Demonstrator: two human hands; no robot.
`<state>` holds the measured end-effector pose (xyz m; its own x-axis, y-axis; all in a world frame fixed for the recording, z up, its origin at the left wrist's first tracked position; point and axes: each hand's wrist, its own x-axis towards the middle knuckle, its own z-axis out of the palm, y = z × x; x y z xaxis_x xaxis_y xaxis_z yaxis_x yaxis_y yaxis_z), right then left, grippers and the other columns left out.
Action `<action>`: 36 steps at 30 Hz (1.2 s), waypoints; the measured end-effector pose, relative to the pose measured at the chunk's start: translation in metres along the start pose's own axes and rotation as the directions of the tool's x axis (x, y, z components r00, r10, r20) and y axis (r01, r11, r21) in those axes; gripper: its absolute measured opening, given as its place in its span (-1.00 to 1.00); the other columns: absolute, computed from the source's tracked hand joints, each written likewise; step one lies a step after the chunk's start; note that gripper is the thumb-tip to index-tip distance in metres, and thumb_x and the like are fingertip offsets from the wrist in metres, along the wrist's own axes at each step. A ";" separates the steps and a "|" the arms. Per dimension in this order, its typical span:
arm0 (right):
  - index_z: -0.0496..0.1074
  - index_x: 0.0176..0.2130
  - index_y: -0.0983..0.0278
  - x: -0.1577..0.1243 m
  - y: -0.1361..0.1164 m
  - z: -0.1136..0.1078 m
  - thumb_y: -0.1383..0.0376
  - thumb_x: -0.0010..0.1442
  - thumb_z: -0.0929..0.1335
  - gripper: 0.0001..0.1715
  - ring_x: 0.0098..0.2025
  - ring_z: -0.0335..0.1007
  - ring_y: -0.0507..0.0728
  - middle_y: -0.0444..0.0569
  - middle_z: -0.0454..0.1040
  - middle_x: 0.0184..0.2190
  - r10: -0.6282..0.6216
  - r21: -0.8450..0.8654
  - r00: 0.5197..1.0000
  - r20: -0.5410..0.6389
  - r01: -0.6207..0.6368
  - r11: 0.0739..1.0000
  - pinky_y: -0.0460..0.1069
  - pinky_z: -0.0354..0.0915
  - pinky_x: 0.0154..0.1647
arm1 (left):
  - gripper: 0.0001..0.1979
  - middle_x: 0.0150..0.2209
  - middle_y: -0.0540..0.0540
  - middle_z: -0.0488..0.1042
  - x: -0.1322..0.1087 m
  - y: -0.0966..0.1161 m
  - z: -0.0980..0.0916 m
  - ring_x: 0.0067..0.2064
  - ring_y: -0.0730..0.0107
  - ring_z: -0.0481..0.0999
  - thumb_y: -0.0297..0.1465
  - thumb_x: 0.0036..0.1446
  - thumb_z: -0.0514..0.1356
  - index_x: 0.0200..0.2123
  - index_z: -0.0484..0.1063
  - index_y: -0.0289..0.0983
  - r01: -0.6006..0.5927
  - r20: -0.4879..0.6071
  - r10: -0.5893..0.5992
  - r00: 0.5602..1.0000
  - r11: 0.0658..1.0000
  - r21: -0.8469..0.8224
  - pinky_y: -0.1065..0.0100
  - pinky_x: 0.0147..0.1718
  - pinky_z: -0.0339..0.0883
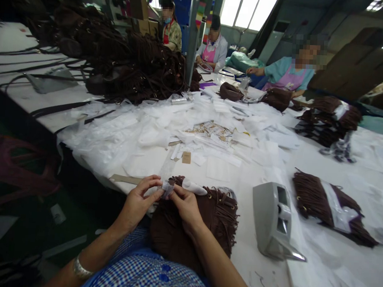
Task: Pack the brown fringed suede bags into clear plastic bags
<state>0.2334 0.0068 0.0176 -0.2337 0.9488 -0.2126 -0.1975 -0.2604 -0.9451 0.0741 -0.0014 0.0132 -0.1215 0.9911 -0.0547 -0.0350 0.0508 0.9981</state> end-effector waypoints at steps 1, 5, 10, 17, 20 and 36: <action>0.58 -0.22 0.26 0.000 0.000 -0.001 0.05 0.11 0.46 -0.65 -0.25 0.41 0.12 -0.11 0.51 -0.41 0.032 0.019 0.999 0.013 -0.033 0.999 0.01 0.31 -0.08 | -0.82 0.04 -0.16 0.42 0.000 -0.002 0.001 0.15 0.11 0.36 -0.31 -0.01 0.36 -0.28 0.60 -0.18 -0.001 -0.003 0.001 1.000 1.000 0.002 0.40 -0.21 0.45; 0.51 -0.25 0.31 0.001 0.003 -0.003 0.06 0.13 0.44 -0.64 -0.50 0.17 -0.03 -0.22 0.29 -0.59 0.087 0.014 0.995 0.046 -0.088 0.996 -0.11 0.16 -0.38 | -0.83 0.02 -0.15 0.43 -0.002 -0.010 0.002 0.14 0.12 0.37 -0.31 0.01 0.35 -0.27 0.60 -0.18 0.005 -0.017 -0.005 1.000 1.000 -0.006 0.39 -0.16 0.44; 0.21 -0.22 0.21 0.002 0.010 0.002 0.16 0.08 0.47 -0.59 -0.56 0.16 -0.05 -0.29 0.30 -0.60 0.034 0.027 0.998 -0.048 -0.033 0.999 -0.15 0.06 -0.49 | -0.84 0.00 -0.16 0.42 -0.005 -0.013 0.002 0.12 0.13 0.38 -0.33 0.01 0.35 -0.28 0.61 -0.18 0.007 -0.041 -0.007 0.999 1.000 -0.011 0.38 -0.14 0.44; 0.14 -0.26 0.20 -0.003 0.018 0.002 0.19 0.15 0.43 -0.63 -0.68 0.08 -0.11 -0.33 0.23 -0.61 -0.040 -0.059 0.994 -0.099 0.034 0.998 -0.19 -0.04 -0.65 | -0.83 -0.03 -0.17 0.43 -0.007 -0.009 0.004 0.05 0.14 0.44 -0.34 -0.01 0.36 -0.28 0.61 -0.20 0.003 -0.024 -0.003 1.000 1.000 -0.018 0.39 -0.20 0.46; 0.18 -0.15 0.19 -0.005 0.020 -0.003 0.17 0.17 0.41 -0.64 -0.67 0.07 -0.10 -0.32 0.21 -0.61 -0.046 0.045 0.998 0.031 0.045 0.998 -0.19 -0.03 -0.64 | -0.82 -0.03 -0.17 0.44 -0.006 -0.008 0.002 0.03 0.15 0.44 -0.34 0.01 0.34 -0.26 0.60 -0.20 -0.008 -0.025 0.008 1.000 1.000 0.002 0.42 -0.28 0.46; 0.25 -0.15 0.24 0.000 0.022 0.002 0.14 0.13 0.48 -0.57 -0.64 -0.15 -0.14 -0.27 0.26 -0.52 -0.018 0.114 0.999 -0.046 0.023 0.993 -0.19 -0.18 -0.68 | -0.74 -0.14 -0.16 0.54 0.003 -0.012 0.006 -0.09 0.22 0.54 -0.32 0.02 0.34 -0.20 0.49 -0.27 0.036 0.077 -0.042 0.996 0.996 0.077 0.34 -0.20 0.47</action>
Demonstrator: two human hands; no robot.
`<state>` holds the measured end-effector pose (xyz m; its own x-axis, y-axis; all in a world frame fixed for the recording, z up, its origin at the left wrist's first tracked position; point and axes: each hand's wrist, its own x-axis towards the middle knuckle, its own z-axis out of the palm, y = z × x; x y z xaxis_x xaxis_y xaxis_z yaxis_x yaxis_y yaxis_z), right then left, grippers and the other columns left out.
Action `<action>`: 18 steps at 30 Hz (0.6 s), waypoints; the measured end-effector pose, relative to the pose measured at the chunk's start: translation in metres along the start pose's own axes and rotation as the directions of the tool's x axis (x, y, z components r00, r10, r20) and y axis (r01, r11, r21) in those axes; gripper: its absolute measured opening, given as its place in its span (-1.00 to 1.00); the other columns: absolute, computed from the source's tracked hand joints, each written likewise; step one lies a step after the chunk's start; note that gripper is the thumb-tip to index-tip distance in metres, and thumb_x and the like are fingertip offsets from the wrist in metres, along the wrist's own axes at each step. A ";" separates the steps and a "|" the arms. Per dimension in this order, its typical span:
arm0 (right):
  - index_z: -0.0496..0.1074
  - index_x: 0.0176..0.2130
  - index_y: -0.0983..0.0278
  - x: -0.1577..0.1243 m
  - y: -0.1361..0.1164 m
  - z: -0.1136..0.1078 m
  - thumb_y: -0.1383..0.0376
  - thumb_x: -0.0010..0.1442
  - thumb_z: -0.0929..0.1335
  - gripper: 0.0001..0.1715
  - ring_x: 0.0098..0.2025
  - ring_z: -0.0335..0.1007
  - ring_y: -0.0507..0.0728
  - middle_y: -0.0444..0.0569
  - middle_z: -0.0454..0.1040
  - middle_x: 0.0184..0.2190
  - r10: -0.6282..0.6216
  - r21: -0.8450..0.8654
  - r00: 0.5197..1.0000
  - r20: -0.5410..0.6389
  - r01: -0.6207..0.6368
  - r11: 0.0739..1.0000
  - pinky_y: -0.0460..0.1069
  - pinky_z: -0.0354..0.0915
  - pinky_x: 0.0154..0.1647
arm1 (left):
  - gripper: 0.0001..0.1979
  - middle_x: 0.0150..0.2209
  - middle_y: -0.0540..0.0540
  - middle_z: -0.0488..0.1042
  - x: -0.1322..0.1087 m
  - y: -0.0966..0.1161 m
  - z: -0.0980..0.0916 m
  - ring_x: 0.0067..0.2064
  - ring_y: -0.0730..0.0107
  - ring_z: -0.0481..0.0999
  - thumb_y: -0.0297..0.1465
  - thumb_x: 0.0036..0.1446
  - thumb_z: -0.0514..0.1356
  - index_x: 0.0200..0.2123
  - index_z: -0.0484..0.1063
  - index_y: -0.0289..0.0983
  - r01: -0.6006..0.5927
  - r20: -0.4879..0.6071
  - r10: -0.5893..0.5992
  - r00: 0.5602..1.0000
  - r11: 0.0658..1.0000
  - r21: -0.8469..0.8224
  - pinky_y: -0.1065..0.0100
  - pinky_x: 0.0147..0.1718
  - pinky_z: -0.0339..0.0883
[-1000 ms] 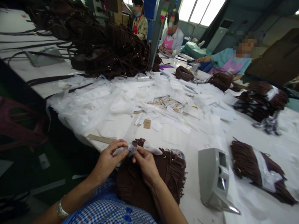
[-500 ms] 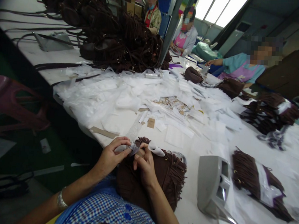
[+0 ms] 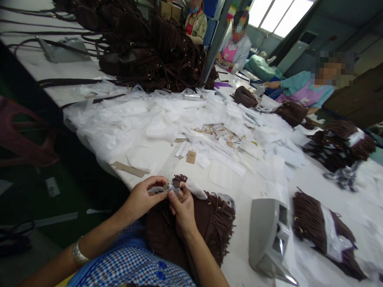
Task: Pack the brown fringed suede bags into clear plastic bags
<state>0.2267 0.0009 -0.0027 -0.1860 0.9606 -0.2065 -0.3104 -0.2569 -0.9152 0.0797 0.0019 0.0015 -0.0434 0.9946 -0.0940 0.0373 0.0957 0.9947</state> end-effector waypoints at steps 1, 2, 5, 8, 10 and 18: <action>0.25 -0.15 0.24 0.000 0.000 0.000 0.14 0.13 0.47 -0.57 -0.64 -0.14 -0.14 -0.28 0.26 -0.52 0.001 -0.003 1.000 0.008 -0.001 1.000 -0.18 -0.17 -0.67 | -0.75 -0.15 -0.16 0.54 0.001 0.000 -0.002 -0.10 0.21 0.55 -0.33 0.01 0.34 -0.21 0.49 -0.27 -0.001 0.019 0.001 1.000 1.000 -0.006 0.33 -0.20 0.47; 0.24 -0.14 0.24 0.000 0.000 0.000 0.14 0.13 0.47 -0.57 -0.64 -0.12 -0.14 -0.28 0.25 -0.53 0.001 -0.007 1.000 0.018 -0.001 1.000 -0.18 -0.17 -0.66 | -0.76 -0.14 -0.16 0.54 0.001 0.002 -0.003 -0.10 0.21 0.54 -0.35 0.01 0.33 -0.21 0.49 -0.26 -0.018 0.024 0.018 1.000 1.000 0.000 0.32 -0.20 0.47; 0.23 -0.12 0.25 0.000 0.000 0.001 0.13 0.14 0.46 -0.56 -0.65 -0.08 -0.14 -0.31 0.22 -0.57 0.004 -0.026 1.000 0.029 -0.003 1.000 -0.17 -0.15 -0.63 | -0.91 -0.11 -0.12 0.53 -0.003 0.007 -0.001 -0.05 0.23 0.51 -0.44 0.05 0.28 -0.31 0.47 -0.23 -0.161 -0.024 0.165 0.986 0.979 0.124 0.29 -0.10 0.42; 0.22 -0.10 0.26 0.001 0.000 0.001 0.13 0.14 0.45 -0.53 -0.64 -0.05 -0.11 -0.33 0.19 -0.62 -0.004 -0.039 1.000 0.000 0.004 0.999 -0.16 -0.13 -0.60 | -0.96 -0.16 -0.09 0.53 -0.009 0.010 0.004 -0.08 0.27 0.50 -0.47 0.09 0.24 -0.36 0.45 -0.22 -0.250 -0.069 0.280 0.957 0.926 0.284 0.26 -0.03 0.36; 0.21 -0.08 0.27 0.001 0.000 0.002 0.12 0.13 0.45 -0.49 -0.63 -0.05 -0.10 -0.34 0.18 -0.63 0.004 -0.039 1.000 -0.017 -0.004 0.999 -0.15 -0.13 -0.58 | -0.83 -0.16 -0.08 0.53 -0.010 0.008 0.005 -0.13 0.29 0.51 -0.46 0.09 0.26 -0.21 0.46 -0.19 -0.221 -0.106 0.264 0.959 0.925 0.308 0.29 -0.11 0.39; 0.27 -0.12 0.28 0.002 -0.003 0.003 0.09 0.14 0.46 -0.54 -0.55 0.11 -0.05 -0.27 0.30 -0.63 0.029 -0.009 1.000 -0.005 -0.029 1.000 -0.14 0.05 -0.46 | -0.80 -0.08 -0.16 0.51 0.000 -0.001 0.003 -0.08 0.23 0.53 -0.31 0.07 0.30 -0.25 0.48 -0.27 -0.113 -0.074 0.118 0.990 0.991 0.071 0.35 -0.21 0.47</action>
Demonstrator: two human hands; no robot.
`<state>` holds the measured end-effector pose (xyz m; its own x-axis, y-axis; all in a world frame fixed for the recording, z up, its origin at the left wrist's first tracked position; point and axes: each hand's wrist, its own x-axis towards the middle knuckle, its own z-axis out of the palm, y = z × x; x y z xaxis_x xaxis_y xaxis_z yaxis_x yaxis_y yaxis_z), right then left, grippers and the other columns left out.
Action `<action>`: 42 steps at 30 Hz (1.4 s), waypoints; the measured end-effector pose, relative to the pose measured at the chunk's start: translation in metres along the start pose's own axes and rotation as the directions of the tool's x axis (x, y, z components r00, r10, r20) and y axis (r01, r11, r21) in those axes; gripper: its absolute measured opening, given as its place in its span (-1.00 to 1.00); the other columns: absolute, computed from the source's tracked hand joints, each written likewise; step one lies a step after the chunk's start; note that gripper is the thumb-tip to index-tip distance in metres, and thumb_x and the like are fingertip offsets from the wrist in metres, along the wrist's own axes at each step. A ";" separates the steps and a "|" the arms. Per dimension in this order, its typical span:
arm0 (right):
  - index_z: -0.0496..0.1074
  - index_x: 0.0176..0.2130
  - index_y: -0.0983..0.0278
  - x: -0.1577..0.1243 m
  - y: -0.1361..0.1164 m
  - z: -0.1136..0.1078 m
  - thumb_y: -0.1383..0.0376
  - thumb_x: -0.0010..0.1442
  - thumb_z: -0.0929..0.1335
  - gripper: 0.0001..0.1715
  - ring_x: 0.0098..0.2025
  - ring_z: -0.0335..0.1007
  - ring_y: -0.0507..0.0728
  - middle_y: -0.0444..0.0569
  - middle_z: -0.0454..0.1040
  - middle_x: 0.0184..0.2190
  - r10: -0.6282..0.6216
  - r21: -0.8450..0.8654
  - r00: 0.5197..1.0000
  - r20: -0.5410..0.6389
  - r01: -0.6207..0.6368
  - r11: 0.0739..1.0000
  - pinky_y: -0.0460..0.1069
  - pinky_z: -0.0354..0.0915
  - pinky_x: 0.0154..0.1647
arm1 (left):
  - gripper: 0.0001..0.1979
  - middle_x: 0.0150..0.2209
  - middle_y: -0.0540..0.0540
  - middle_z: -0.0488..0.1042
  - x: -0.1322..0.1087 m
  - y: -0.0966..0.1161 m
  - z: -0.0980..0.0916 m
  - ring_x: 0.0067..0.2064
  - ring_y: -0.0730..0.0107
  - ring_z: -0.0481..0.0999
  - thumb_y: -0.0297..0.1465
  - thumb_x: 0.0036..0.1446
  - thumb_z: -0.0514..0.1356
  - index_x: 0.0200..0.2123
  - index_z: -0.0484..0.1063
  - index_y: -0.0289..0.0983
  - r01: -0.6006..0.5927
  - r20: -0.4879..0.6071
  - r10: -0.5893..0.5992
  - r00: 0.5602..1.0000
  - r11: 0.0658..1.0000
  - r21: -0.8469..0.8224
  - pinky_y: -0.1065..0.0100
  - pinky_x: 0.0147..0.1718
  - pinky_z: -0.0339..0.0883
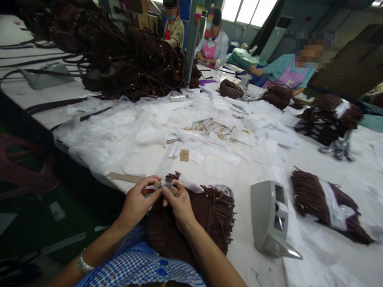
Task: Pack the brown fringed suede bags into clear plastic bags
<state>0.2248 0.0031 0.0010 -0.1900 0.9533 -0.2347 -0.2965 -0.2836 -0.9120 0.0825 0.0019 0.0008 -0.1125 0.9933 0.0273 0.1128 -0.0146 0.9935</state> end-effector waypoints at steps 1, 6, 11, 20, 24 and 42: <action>0.28 -0.13 0.28 0.000 0.000 -0.001 0.07 0.16 0.44 -0.56 -0.55 0.13 -0.05 -0.25 0.33 -0.62 0.000 0.009 1.000 0.013 0.000 1.000 -0.14 0.05 -0.45 | -0.78 -0.07 -0.17 0.51 0.000 0.000 0.000 -0.09 0.22 0.54 -0.29 0.06 0.31 -0.24 0.48 -0.28 0.022 -0.005 -0.022 1.000 1.000 -0.022 0.34 -0.22 0.48; 0.32 -0.11 0.29 0.000 0.003 -0.006 0.05 0.19 0.42 -0.56 -0.54 0.19 -0.04 -0.17 0.42 -0.56 -0.016 0.096 0.996 0.091 0.007 0.995 -0.14 0.07 -0.48 | -0.74 -0.04 -0.18 0.52 0.001 -0.002 -0.001 -0.05 0.21 0.54 -0.26 0.06 0.32 -0.22 0.47 -0.29 0.126 0.073 -0.119 0.990 0.986 -0.111 0.31 -0.14 0.47; 0.39 -0.15 0.29 -0.001 0.004 -0.003 0.11 0.09 0.47 -0.59 -0.53 0.27 -0.02 -0.18 0.42 -0.54 -0.041 0.016 0.997 -0.061 0.042 0.999 -0.15 0.15 -0.51 | -0.72 -0.21 -0.10 0.57 0.001 -0.008 -0.003 -0.14 0.28 0.56 -0.26 0.07 0.31 -0.20 0.46 -0.30 0.143 0.084 -0.131 0.988 0.978 -0.154 0.31 -0.10 0.43; 0.43 -0.19 0.26 -0.010 0.003 0.004 0.22 -0.06 0.52 -0.58 -0.29 0.49 0.12 -0.07 0.55 -0.31 -0.140 -0.141 0.980 -0.144 0.119 0.983 -0.02 0.39 -0.27 | -0.70 -0.31 -0.04 0.56 -0.002 0.003 -0.009 -0.31 0.42 0.54 -0.30 -0.06 0.40 -0.27 0.47 -0.30 0.190 0.007 -0.191 0.981 0.972 -0.136 0.46 -0.31 0.38; 0.48 -0.21 0.26 -0.012 -0.001 0.000 0.21 0.01 0.49 -0.68 -0.43 0.37 0.04 -0.14 0.50 -0.40 -0.172 -0.232 0.983 -0.070 0.152 0.961 -0.07 0.31 -0.40 | -0.68 -0.33 -0.01 0.56 -0.003 0.003 -0.018 -0.32 0.47 0.54 -0.34 -0.11 0.45 -0.28 0.47 -0.31 0.479 0.214 -0.429 0.878 0.786 -0.391 0.45 -0.25 0.41; 0.51 -0.15 0.21 -0.031 -0.020 0.000 0.34 0.24 0.35 -0.83 -0.23 0.44 0.15 0.01 0.51 -0.25 -0.519 -0.737 0.844 0.135 0.436 0.517 0.01 0.35 -0.16 | -0.66 0.03 -0.18 0.51 -0.018 0.019 -0.011 0.03 0.25 0.51 -0.24 0.15 0.28 -0.05 0.47 -0.27 0.423 0.334 -0.287 0.898 0.774 -0.471 0.32 -0.03 0.42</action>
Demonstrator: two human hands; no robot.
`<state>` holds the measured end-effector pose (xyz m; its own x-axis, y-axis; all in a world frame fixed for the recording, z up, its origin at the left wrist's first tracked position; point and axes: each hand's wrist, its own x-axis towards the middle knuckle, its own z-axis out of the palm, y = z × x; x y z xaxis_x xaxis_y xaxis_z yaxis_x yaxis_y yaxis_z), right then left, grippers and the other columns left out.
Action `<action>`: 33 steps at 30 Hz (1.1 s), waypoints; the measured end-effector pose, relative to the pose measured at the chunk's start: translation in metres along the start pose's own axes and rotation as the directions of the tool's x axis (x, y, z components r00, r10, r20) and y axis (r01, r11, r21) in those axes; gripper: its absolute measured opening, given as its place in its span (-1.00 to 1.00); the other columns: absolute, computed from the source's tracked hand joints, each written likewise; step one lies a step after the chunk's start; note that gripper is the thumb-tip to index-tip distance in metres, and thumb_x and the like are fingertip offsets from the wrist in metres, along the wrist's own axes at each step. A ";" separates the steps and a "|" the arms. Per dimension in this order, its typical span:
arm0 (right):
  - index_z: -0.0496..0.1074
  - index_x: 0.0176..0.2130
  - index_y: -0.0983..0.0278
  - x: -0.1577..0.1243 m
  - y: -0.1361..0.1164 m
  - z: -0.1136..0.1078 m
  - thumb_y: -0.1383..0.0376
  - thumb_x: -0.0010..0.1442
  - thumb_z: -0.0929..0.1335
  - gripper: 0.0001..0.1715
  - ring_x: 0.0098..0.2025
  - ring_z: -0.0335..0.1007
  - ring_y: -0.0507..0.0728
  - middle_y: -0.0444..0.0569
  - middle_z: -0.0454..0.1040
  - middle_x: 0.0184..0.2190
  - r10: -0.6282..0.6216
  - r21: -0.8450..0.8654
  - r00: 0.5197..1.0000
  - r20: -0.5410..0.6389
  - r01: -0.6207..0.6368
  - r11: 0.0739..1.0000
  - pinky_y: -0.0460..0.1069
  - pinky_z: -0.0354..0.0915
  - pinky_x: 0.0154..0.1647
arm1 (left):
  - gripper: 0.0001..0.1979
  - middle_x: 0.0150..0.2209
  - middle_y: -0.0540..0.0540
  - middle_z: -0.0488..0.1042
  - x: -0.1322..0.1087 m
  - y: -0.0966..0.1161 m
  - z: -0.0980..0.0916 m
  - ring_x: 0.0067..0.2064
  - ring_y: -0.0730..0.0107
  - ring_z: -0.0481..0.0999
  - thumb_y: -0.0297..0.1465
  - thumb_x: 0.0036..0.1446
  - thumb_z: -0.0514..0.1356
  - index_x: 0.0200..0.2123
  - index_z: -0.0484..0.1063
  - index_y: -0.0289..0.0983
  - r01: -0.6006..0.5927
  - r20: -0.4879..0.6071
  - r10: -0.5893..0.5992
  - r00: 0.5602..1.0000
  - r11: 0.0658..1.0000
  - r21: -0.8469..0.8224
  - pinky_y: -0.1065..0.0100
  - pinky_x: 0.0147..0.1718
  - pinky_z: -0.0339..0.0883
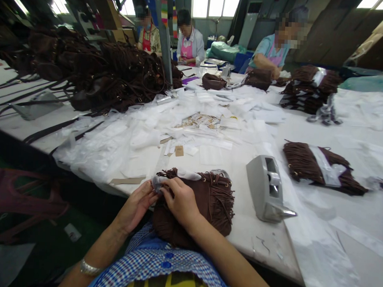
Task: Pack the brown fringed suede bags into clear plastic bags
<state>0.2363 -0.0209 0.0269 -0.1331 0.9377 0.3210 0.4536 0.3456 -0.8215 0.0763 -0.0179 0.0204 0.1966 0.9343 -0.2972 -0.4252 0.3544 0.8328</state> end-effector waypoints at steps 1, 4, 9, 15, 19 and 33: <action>0.51 -0.15 0.20 -0.001 -0.001 0.000 0.33 0.25 0.34 -0.83 -0.24 0.44 0.14 0.00 0.51 -0.26 -0.011 -0.008 1.000 0.004 0.011 1.000 0.01 0.36 -0.19 | -0.64 0.04 -0.17 0.51 0.000 -0.002 0.001 0.03 0.26 0.52 -0.25 0.12 0.31 -0.03 0.46 -0.25 -0.013 -0.026 0.013 1.000 1.000 0.001 0.32 -0.03 0.42; 0.52 -0.15 0.16 -0.005 -0.005 0.001 0.32 0.28 0.32 -0.81 -0.26 0.45 0.13 -0.01 0.52 -0.27 -0.039 0.022 0.999 -0.018 0.040 0.999 0.01 0.36 -0.20 | -0.55 0.00 -0.11 0.54 0.002 -0.007 0.001 0.00 0.30 0.54 -0.32 0.01 0.39 0.00 0.44 -0.20 -0.049 -0.128 0.052 0.990 0.998 0.028 0.35 -0.04 0.42; 0.49 -0.20 0.19 -0.010 -0.009 -0.011 0.31 0.27 0.34 -0.88 -0.25 0.45 0.13 -0.03 0.52 -0.28 0.066 0.104 0.974 -0.217 -0.044 0.994 0.01 0.37 -0.20 | -0.57 -0.05 -0.12 0.58 0.009 -0.007 -0.007 -0.06 0.32 0.57 -0.34 -0.04 0.42 -0.06 0.50 -0.26 -0.045 -0.212 0.040 0.976 0.999 -0.017 0.40 -0.12 0.45; 0.52 -0.16 0.17 0.002 -0.001 -0.032 0.37 0.28 0.31 -0.80 -0.11 0.43 0.18 0.02 0.49 -0.13 -0.043 -0.240 0.965 -0.257 -0.020 0.970 0.07 0.35 -0.06 | -0.61 -0.15 -0.14 0.62 0.017 -0.001 -0.020 -0.18 0.38 0.60 -0.38 -0.06 0.43 -0.11 0.53 -0.32 -0.014 -0.260 -0.001 0.966 0.998 -0.056 0.41 -0.18 0.47; 0.54 -0.08 0.13 0.006 -0.010 -0.031 0.36 0.25 0.34 -0.73 0.09 0.33 0.28 0.02 0.46 0.05 -0.140 -0.387 0.967 -0.213 0.048 0.921 0.21 0.22 0.15 | -0.64 -0.17 -0.12 0.62 0.021 0.002 -0.021 -0.19 0.41 0.60 -0.40 -0.05 0.42 -0.13 0.54 -0.32 -0.027 -0.212 0.008 0.977 0.996 -0.089 0.43 -0.16 0.48; 0.53 -0.08 0.23 -0.007 -0.010 0.007 0.16 0.14 0.44 -0.65 -0.41 0.44 0.10 -0.01 0.58 -0.29 0.307 0.354 0.871 0.383 -0.445 0.823 -0.03 0.35 -0.39 | -0.88 -0.22 -0.05 0.59 0.035 0.006 -0.001 -0.22 0.51 0.59 -0.53 0.14 0.29 -0.22 0.54 -0.31 0.038 -0.085 -0.078 0.993 0.917 -0.398 0.50 -0.13 0.49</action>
<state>0.2260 -0.0309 0.0296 -0.3144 0.9369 -0.1528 0.1209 -0.1201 -0.9854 0.0801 0.0166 0.0147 0.1529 0.9037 -0.3999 -0.7341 0.3748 0.5663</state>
